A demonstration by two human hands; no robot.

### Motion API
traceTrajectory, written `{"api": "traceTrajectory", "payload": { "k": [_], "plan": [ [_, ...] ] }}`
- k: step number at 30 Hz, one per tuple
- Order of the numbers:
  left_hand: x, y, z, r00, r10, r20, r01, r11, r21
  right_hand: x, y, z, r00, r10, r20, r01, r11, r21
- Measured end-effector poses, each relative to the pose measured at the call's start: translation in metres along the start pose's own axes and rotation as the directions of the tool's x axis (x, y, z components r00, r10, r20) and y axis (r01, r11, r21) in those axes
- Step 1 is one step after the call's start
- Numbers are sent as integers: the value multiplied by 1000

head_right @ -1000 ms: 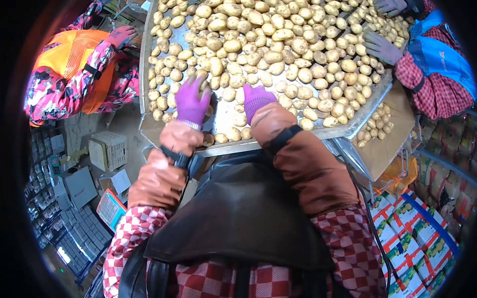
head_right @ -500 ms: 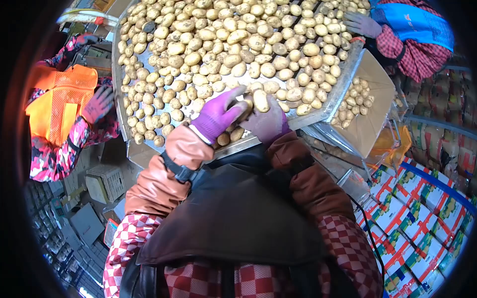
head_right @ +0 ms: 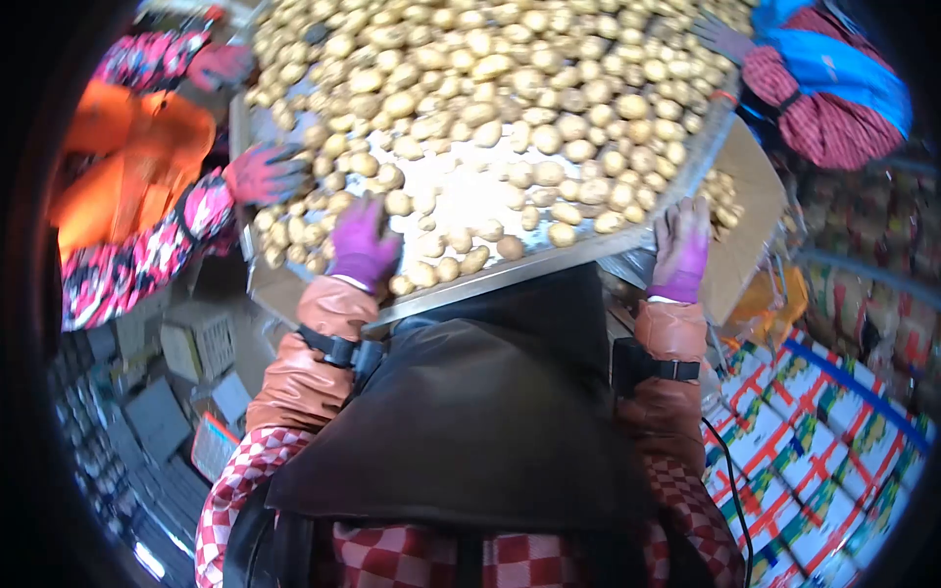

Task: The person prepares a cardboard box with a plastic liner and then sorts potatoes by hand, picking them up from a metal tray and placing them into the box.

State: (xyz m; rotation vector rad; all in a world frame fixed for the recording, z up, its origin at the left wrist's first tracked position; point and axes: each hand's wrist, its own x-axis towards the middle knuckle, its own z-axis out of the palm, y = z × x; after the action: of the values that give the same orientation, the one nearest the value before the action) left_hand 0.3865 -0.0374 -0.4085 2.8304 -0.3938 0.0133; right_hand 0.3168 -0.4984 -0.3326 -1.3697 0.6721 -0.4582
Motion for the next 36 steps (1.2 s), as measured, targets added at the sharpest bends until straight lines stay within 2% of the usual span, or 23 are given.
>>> {"api": "traceTrajectory", "payload": {
  "k": [1,2,3,4,6,8,10,12,14,15,19,22,24,25,26,27,28,29,30,31,33,34,36],
  "plan": [
    [-4,20,-24,982,-96,164,96,995,7,4,24,22,983,-106,149,159,899,-409],
    [-21,21,-18,995,-52,87,47,997,58,3,39,45,929,-163,332,359,616,-702],
    [-27,21,-25,991,-46,124,41,998,40,-21,42,83,872,-173,458,489,285,-824],
    [-32,20,-31,986,-32,162,30,999,13,-50,42,121,808,-144,571,564,-91,-821],
    [-43,13,-34,994,-31,100,32,999,-4,-59,57,159,582,-248,774,802,23,-596],
    [-50,13,-38,997,-46,57,49,997,-55,-74,64,189,597,-199,777,802,155,-577],
    [-51,22,-41,996,-81,29,85,986,-144,-91,66,213,474,-101,875,879,115,-463],
    [-40,31,-37,997,73,-5,-72,963,-261,-102,70,229,530,-77,845,839,194,-508],
    [-36,43,-31,957,284,-56,-288,918,-273,-98,67,230,500,-54,864,841,267,-470],
    [-41,44,-34,952,306,-23,-305,934,-184,-94,66,227,490,-42,871,837,303,-457],
    [-44,-5,-36,998,64,-27,-68,978,-197,-70,63,198,617,-87,782,697,521,-493],
    [-67,-25,-51,999,-38,-8,38,999,0,-51,39,170,697,-253,671,646,627,-435],
    [-70,-30,-50,981,-193,-25,194,980,36,-42,27,154,730,-297,615,667,507,-546],
    [-67,-28,-49,963,-266,-41,268,962,50,-39,32,153,684,-361,634,729,309,-610],
    [-59,-25,-44,971,-195,-138,199,980,10,-46,46,152,637,-381,670,740,59,-669],
    [-39,-16,-46,964,-126,-235,125,992,-23,-53,63,158,633,-307,710,774,229,-591],
    [-18,-8,-42,941,-63,-332,50,998,-50,-71,75,171,513,-150,845,857,26,-515],
    [4,-5,-30,962,-3,-273,-37,989,-142,-90,87,183,363,15,932,924,-130,-358],
    [27,-3,-18,973,64,-222,-118,964,-237,-115,76,200,486,70,871,873,20,-488],
    [47,2,-17,986,89,-143,-116,975,-187,-117,78,207,454,140,880,868,153,-472],
    [76,-6,-17,987,152,59,-150,988,-37,-110,92,203,318,103,943,858,392,-332],
    [76,-20,-13,979,202,22,-202,979,11,-105,92,198,244,70,967,838,487,-247],
    [54,-29,-19,987,156,-44,-152,986,74,-96,75,175,269,-23,963,790,578,-206]
  ]
}}
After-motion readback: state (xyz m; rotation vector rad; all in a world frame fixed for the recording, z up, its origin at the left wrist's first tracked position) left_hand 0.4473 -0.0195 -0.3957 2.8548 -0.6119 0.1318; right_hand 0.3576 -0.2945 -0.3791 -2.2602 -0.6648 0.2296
